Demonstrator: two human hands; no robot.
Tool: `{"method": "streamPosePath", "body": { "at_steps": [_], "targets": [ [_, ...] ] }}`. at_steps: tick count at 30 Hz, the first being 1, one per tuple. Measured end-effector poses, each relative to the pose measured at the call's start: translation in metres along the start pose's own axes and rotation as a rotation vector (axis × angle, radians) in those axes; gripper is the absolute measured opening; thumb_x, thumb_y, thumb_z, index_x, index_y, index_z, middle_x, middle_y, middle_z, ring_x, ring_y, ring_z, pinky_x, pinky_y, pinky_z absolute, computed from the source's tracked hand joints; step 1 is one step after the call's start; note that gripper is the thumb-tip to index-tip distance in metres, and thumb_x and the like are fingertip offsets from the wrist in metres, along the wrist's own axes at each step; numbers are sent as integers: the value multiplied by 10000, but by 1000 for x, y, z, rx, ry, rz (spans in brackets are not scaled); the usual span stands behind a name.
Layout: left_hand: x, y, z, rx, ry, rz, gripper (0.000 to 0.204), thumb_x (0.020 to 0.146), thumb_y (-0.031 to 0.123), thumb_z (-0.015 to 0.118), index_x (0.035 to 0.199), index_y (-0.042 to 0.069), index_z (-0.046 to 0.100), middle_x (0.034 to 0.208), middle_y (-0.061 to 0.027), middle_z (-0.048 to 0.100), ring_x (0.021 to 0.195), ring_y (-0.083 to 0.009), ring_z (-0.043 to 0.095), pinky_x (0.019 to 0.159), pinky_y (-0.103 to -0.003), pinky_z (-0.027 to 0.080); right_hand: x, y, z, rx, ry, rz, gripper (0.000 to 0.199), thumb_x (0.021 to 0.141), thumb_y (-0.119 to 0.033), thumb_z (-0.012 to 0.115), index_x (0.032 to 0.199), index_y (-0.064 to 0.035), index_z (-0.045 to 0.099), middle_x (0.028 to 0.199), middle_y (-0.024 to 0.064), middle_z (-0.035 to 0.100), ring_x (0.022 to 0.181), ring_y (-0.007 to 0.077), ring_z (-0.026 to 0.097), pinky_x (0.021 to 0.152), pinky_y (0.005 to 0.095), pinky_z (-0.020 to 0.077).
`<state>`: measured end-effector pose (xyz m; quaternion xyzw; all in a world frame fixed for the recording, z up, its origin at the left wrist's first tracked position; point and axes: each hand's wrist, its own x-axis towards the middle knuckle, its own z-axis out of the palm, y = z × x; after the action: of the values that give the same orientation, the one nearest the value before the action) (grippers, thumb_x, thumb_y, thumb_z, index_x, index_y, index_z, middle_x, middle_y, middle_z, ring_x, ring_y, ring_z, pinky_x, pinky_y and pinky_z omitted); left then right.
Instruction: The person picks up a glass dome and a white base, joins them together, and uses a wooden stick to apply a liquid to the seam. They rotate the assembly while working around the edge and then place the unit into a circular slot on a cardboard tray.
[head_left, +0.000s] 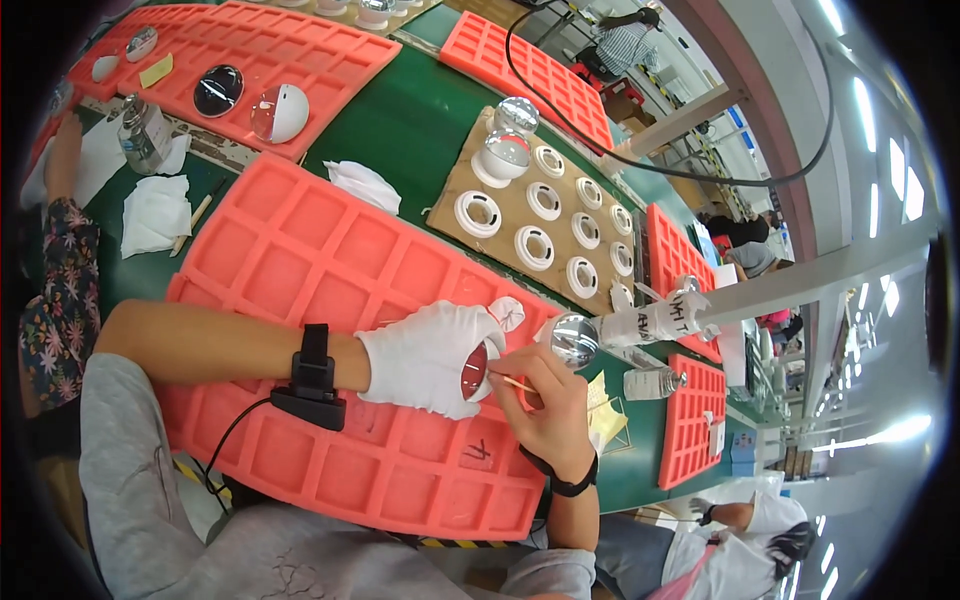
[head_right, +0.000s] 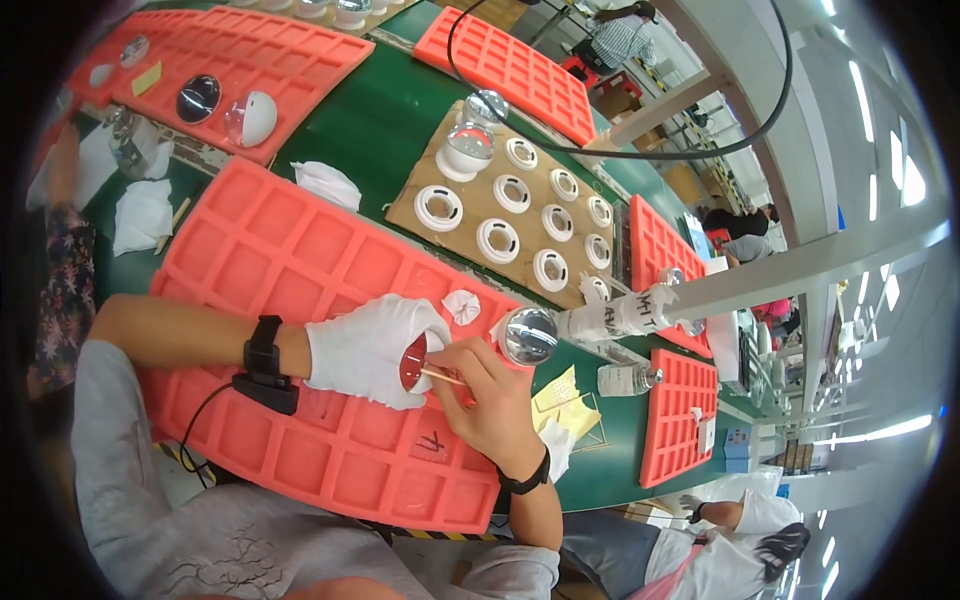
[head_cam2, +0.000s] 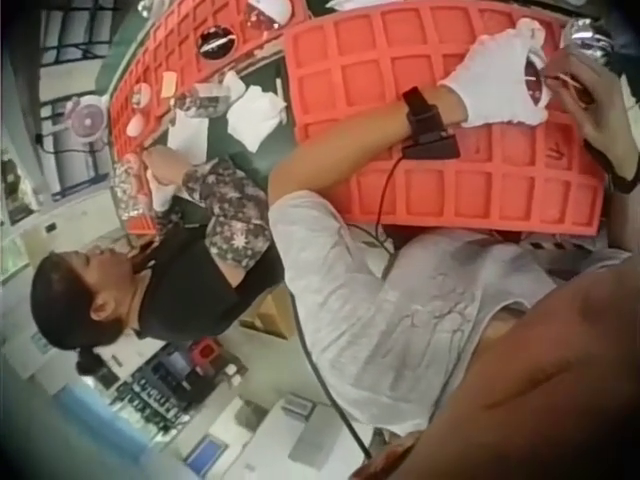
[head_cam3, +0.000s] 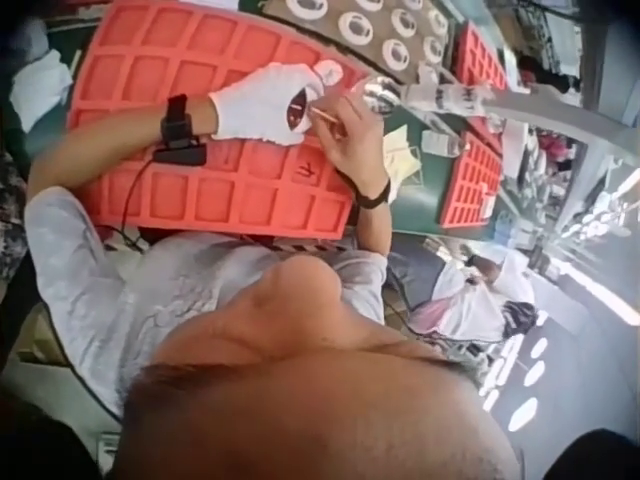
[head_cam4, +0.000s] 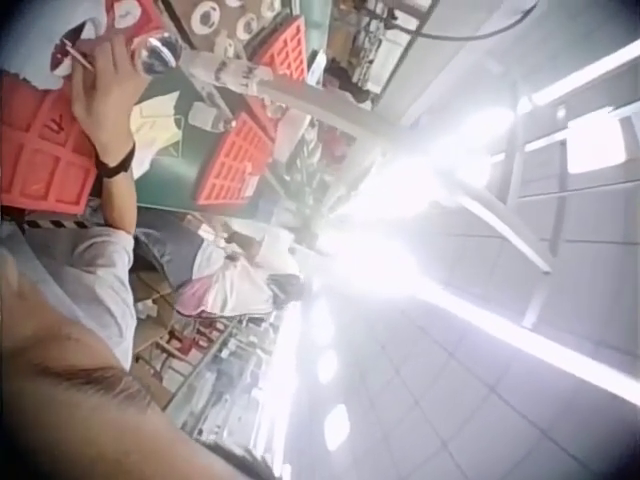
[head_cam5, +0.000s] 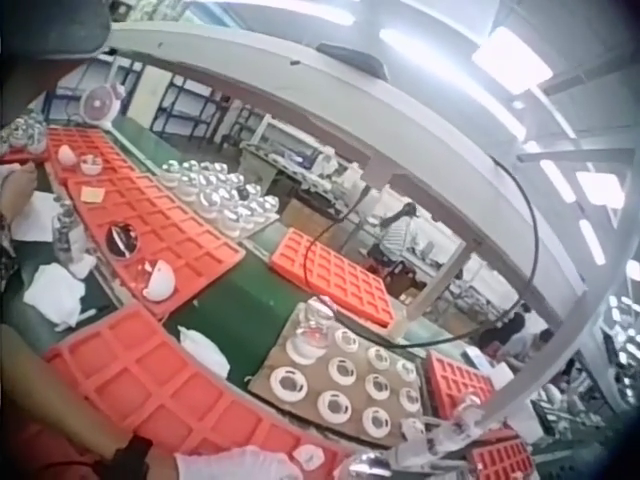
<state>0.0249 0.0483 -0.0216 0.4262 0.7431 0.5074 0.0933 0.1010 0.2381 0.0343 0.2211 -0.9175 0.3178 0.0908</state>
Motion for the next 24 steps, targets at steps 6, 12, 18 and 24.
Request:
{"method": "streamPosePath", "body": {
  "at_steps": [6, 12, 18, 24],
  "targets": [
    [4, 8, -4, -92, -68, 32, 432, 691, 187, 831, 1048, 41, 636, 1031, -164, 667, 944, -357, 663, 784, -422, 543, 2, -16, -4, -236, -46, -36, 166, 834, -21, 730, 983, -49, 664, 859, 66, 654, 673, 189, 663, 539, 298, 492],
    [10, 2, -9, -127, -171, 46, 465, 665, 162, 867, 1046, 43, 629, 1053, -141, 649, 1006, -310, 642, 859, -369, 520, 19, -47, 0, -878, -330, -42, 124, 841, -136, 673, 952, -86, 650, 802, 23, 632, 700, 174, 664, 508, 317, 445],
    [7, 0, -5, -11, -146, 86, 486, 751, 177, 849, 1156, 55, 610, 1143, -140, 639, 1063, -296, 632, 919, -391, 505, 46, -73, 0, -982, -781, -46, 76, 796, -138, 690, 865, -127, 721, 829, 13, 668, 816, 164, 671, 589, 305, 442],
    [2, -2, -12, -82, -193, 120, 633, 719, 196, 843, 1258, 63, 540, 1212, -180, 558, 1112, -404, 531, 959, -457, 451, 53, -67, 14, -967, -936, -80, 122, 798, -173, 699, 891, -124, 761, 927, 38, 716, 853, 185, 688, 637, 340, 447]
  ]
}}
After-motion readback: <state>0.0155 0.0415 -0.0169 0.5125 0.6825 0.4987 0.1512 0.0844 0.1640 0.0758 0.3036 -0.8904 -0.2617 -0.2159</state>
